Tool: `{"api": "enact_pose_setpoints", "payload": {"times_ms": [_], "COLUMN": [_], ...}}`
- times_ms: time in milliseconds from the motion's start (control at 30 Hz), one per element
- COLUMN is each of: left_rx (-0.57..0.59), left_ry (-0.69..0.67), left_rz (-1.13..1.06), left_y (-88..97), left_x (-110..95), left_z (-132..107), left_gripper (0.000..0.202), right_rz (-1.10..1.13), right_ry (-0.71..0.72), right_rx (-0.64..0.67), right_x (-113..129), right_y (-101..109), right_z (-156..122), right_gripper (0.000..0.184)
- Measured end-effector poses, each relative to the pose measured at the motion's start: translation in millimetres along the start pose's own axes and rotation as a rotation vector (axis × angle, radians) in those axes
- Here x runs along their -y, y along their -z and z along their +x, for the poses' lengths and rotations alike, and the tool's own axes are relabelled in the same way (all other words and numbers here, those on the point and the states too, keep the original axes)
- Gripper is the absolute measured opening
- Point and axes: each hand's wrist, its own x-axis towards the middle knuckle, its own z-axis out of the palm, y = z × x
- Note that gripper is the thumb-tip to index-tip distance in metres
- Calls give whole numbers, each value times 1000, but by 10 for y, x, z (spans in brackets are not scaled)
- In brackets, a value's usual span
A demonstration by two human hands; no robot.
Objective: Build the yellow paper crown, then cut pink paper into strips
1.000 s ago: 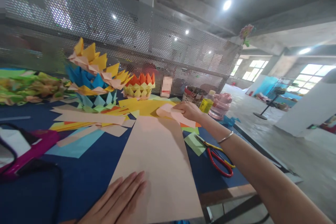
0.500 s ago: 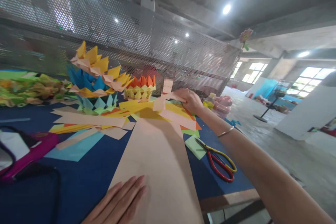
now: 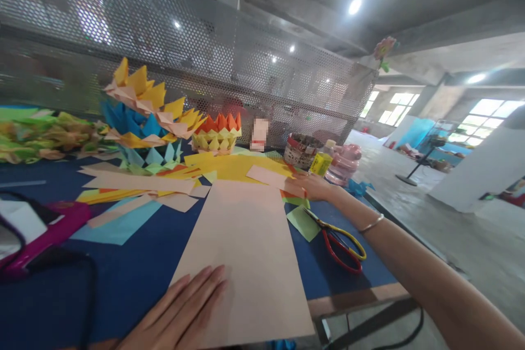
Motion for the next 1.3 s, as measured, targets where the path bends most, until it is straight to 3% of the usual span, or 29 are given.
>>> {"api": "enact_pose_setpoints", "payload": {"times_ms": [67,167,300,333,400,467,567,667,833,933,1000,1100,1300], "left_rx": [-22,-39,-34,-42,-32,-9,7,22,-13,-27,-15,10,135], "left_ry": [-13,45,81,67,86,155,308,402,464,503,561,670,910], "left_rz": [9,-16,-72,-88,-110,-117,-122,-181,-327,-369,-397,-474,-514], "left_y": [70,157,219,227,245,274,348,435,488,479,485,518,535], "left_x": [18,10,-10,-10,-2,19,66,102,79,64,77,134,299], "left_z": [40,107,145,136,92,16,-132,-261,-338,-302,-236,-64,267], "left_gripper": [50,50,53,53,53,57,65,61,35,30,26,15,22], "right_rz": [-3,38,251,268,274,276,278,287,319,484,634,844,924], "right_ry": [-48,-24,191,225,211,213,222,260,358,340,247,-12,-438], "right_rx": [-34,-104,-50,-97,-198,-343,-510,-598,-574,-524,-495,-439,-379], "right_x": [235,801,1584,1714,1867,1902,1856,1803,1761,1770,1789,1813,1796], "right_y": [125,295,256,195,54,-66,-172,-258,-361,-302,-234,-165,-204], "right_z": [-183,-619,-1228,-1329,-1455,-1507,-1541,-1600,-1705,-1695,-1653,-1560,-1351], "right_gripper": [46,50,90,90,63,39,34,32,34,32,28,15,34]}}
